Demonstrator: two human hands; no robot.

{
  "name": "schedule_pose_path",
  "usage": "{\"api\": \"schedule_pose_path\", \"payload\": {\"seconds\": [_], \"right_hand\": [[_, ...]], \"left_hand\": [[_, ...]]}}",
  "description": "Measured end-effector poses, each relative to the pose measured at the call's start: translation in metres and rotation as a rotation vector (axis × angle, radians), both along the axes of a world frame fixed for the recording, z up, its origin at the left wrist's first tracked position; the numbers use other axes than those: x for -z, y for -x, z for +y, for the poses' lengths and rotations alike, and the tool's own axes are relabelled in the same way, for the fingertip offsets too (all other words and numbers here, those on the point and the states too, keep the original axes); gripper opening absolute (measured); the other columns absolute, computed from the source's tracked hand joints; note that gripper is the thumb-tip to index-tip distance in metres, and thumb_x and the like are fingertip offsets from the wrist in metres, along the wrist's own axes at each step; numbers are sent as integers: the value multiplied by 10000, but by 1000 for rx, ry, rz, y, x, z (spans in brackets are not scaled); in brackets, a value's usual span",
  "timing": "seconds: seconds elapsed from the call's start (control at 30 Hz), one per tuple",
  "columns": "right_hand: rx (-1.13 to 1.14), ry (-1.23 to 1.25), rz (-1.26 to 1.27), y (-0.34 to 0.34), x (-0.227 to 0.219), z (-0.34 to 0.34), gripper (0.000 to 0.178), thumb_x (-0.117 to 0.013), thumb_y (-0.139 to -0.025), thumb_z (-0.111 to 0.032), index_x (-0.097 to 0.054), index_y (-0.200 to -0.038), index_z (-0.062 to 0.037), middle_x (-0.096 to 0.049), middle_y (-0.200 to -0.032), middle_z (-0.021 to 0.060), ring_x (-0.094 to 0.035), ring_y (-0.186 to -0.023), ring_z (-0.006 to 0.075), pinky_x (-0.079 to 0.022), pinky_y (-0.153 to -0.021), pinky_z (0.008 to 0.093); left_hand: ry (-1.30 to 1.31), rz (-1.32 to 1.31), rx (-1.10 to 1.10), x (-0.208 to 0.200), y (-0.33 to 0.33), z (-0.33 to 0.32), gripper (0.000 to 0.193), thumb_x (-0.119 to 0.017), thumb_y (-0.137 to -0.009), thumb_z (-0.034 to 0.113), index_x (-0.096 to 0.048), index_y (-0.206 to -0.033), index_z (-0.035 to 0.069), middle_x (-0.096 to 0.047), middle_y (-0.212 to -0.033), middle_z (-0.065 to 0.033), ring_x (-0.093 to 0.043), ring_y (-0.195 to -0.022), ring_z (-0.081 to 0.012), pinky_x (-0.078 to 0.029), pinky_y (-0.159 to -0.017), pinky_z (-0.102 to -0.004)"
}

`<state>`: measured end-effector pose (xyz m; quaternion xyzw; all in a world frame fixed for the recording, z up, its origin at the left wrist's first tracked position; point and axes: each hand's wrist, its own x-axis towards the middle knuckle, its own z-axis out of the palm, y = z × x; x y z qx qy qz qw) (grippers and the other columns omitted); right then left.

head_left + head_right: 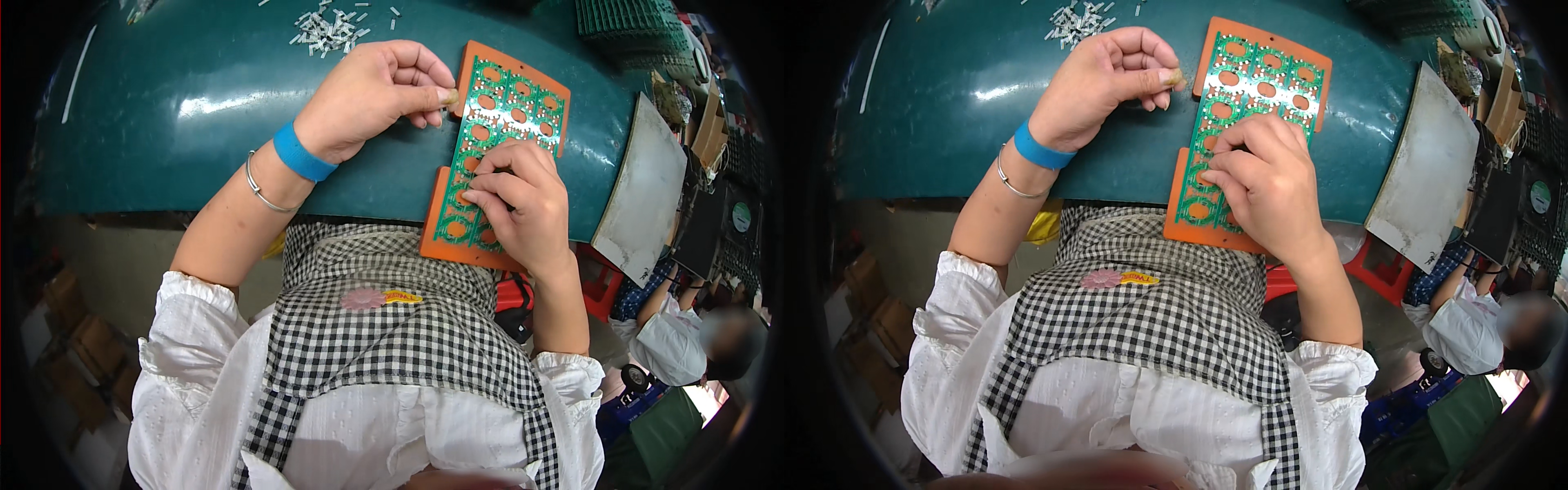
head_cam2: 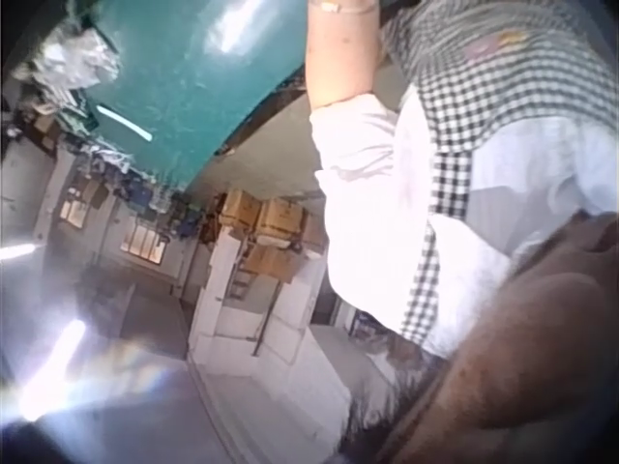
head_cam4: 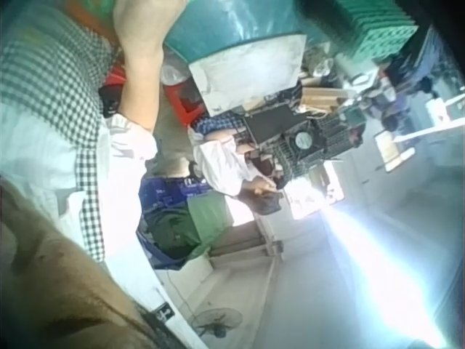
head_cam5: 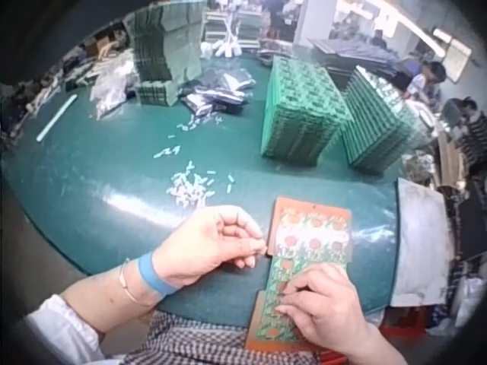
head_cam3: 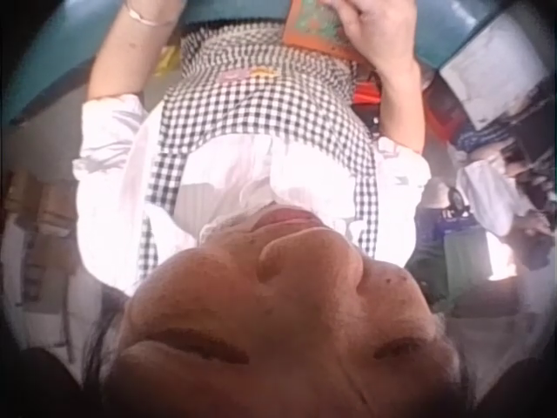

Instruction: The person picks up small electronic pins from a table and inserts them by hand into predefined slots on a green printed circuit board template.

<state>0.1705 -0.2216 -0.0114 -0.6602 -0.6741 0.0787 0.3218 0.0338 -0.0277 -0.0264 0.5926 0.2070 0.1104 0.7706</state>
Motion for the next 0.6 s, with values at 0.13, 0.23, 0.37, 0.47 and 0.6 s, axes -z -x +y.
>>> {"api": "schedule_pose_path", "payload": {"seconds": [0.13,0.23,0.37,0.47,0.6], "right_hand": [[19,-25,87,-2,-11,5,216,-796,-622,-57,-672,-799,-65,-628,-868,32,-599,-849,236,-446,-754,357],[69,-281,-79,4,-15,21,227,-797,-619,-73,-680,-812,-54,-639,-882,46,-599,-853,262,-458,-732,363],[82,-429,-191,6,-17,22,177,-774,-644,-36,-675,-791,-38,-645,-883,56,-607,-816,269,-476,-717,362],[146,-388,-91,7,-18,16,160,-758,-654,9,-674,-785,-30,-643,-880,70,-612,-816,268,-505,-717,351],[269,-209,369,6,-21,-1,134,-754,-699,38,-672,-797,-4,-646,-908,75,-626,-841,224,-520,-751,323]], "left_hand": [[61,-25,-10,-4,0,-7,151,-637,-910,83,-635,-1032,-6,-705,-885,-63,-621,-675,-77,-488,-607,-189],[134,-9,33,-14,1,-21,207,-638,-908,99,-648,-1082,-13,-705,-861,-48,-610,-650,-61,-450,-555,-177],[283,-36,3,-17,4,-48,215,-643,-924,123,-641,-1100,-1,-680,-823,-6,-610,-658,-51,-428,-554,-168],[272,-98,-70,-15,5,-61,239,-645,-931,136,-627,-1123,-4,-682,-839,-13,-611,-683,-47,-433,-575,-169],[-501,-108,-127,-11,7,-35,115,-669,-887,95,-692,-970,19,-691,-851,-11,-623,-710,-93,-486,-657,-231]]}}
